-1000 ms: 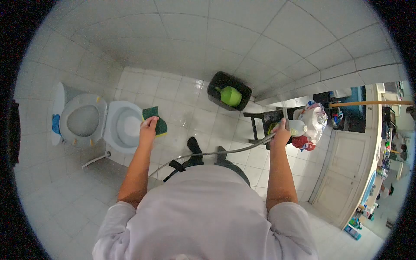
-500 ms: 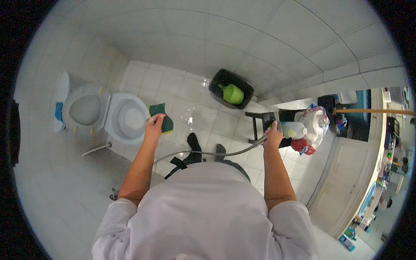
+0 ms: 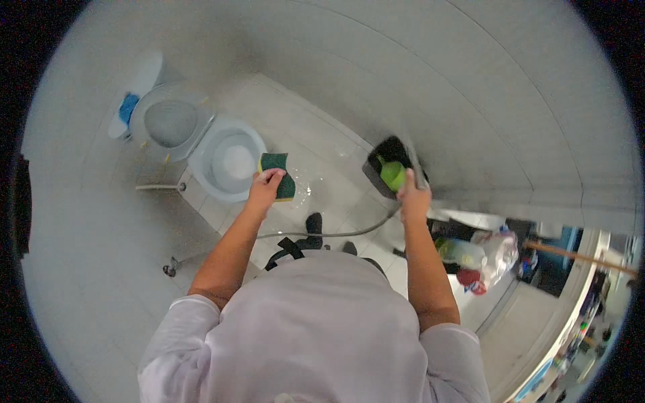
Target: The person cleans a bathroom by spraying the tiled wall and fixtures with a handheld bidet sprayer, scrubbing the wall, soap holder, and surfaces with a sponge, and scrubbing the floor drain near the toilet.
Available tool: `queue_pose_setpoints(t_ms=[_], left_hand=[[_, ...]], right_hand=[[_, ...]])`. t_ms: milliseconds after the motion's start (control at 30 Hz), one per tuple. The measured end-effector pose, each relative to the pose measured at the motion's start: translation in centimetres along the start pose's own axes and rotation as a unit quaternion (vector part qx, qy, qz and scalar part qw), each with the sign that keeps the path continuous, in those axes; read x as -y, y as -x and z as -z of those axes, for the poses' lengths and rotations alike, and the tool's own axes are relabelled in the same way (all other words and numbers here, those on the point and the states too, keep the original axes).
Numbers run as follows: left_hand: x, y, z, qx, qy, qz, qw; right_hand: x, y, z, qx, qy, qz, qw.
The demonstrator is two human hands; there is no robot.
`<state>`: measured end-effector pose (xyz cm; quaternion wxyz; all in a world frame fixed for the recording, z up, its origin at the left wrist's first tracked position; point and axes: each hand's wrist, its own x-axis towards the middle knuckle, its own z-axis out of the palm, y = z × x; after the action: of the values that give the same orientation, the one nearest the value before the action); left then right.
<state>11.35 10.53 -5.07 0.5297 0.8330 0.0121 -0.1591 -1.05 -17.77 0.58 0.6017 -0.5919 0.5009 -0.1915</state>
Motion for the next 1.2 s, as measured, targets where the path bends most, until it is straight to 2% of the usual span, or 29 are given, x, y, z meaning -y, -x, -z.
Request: queue_pose_setpoints(t_ms=[133, 167, 267, 367, 433, 467, 533, 567, 600, 667, 733, 800, 833, 933, 1000, 1033, 1067, 1133, 1200], left_hand=[[0.0, -0.9, 5.0, -0.072, 0.007, 0.011, 0.997], [-0.3, -0.6, 6.2, -0.086, 0.012, 0.016, 0.996], [2.2, 0.1, 9.1, -0.134, 0.023, 0.052, 0.989], [6.4, 1.7, 10.5, -0.190, -0.011, 0.080, 0.978], [6.1, 4.3, 10.8, -0.229, -0.011, 0.114, 0.967], [6.6, 5.6, 11.3, -0.258, -0.002, 0.130, 0.957], [8.2, 8.6, 11.4, -0.282, -0.003, 0.174, 0.944], [9.7, 10.0, 11.2, -0.310, 0.008, 0.192, 0.931], [9.1, 11.2, 9.9, -0.321, 0.011, 0.223, 0.920], [5.7, 14.3, 7.5, -0.362, 0.024, 0.261, 0.894], [2.2, 17.9, 5.2, -0.438, 0.088, 0.348, 0.825], [1.2, 20.2, 2.2, -0.513, 0.119, 0.376, 0.762], [2.2, 21.1, 2.5, -0.522, 0.136, 0.395, 0.744], [-1.0, 22.6, -2.8, -0.575, 0.152, 0.434, 0.677], [-2.8, 23.1, -6.3, -0.611, 0.150, 0.447, 0.636], [-3.5, 23.0, -7.9, -0.605, 0.139, 0.457, 0.637], [-2.5, 26.1, -5.5, -0.599, 0.148, 0.443, 0.650], [-5.7, 26.9, -8.0, -0.647, 0.175, 0.458, 0.584], [-7.6, 28.5, -10.9, -0.694, 0.274, 0.435, 0.504]], right_hand=[[0.9, -1.1, -2.7, 0.058, 0.011, 0.080, 0.995], [1.4, -0.7, -4.3, 0.087, 0.054, 0.107, 0.989], [4.4, 3.0, -10.2, 0.218, 0.148, 0.138, 0.955], [4.2, 4.4, -14.1, 0.348, 0.188, 0.158, 0.905], [4.5, 4.9, -16.1, 0.446, 0.235, 0.240, 0.830], [5.0, 6.1, -17.5, 0.474, 0.240, 0.247, 0.810], [5.6, 9.3, -19.7, 0.563, 0.277, 0.286, 0.724], [4.9, 10.2, -21.2, 0.584, 0.250, 0.400, 0.660], [7.1, 9.9, -21.5, 0.611, 0.245, 0.403, 0.636], [11.5, 10.0, -21.6, 0.717, 0.259, 0.431, 0.482], [14.0, 11.6, -22.2, 0.764, 0.215, 0.458, 0.401], [15.7, 13.7, -22.9, 0.803, 0.228, 0.471, 0.286], [14.0, 15.1, -24.6, 0.817, 0.222, 0.462, 0.263], [14.4, 16.0, -25.5, 0.862, 0.165, 0.450, 0.163], [15.9, 17.4, -24.9, 0.887, 0.106, 0.433, 0.119], [16.7, 17.9, -24.7, 0.896, 0.088, 0.427, 0.090], [17.5, 24.5, -23.1, 0.890, 0.098, 0.440, 0.072], [18.9, 27.0, -20.2, 0.899, 0.092, 0.427, 0.023], [19.4, 29.3, -15.7, 0.900, 0.123, 0.417, 0.001]])
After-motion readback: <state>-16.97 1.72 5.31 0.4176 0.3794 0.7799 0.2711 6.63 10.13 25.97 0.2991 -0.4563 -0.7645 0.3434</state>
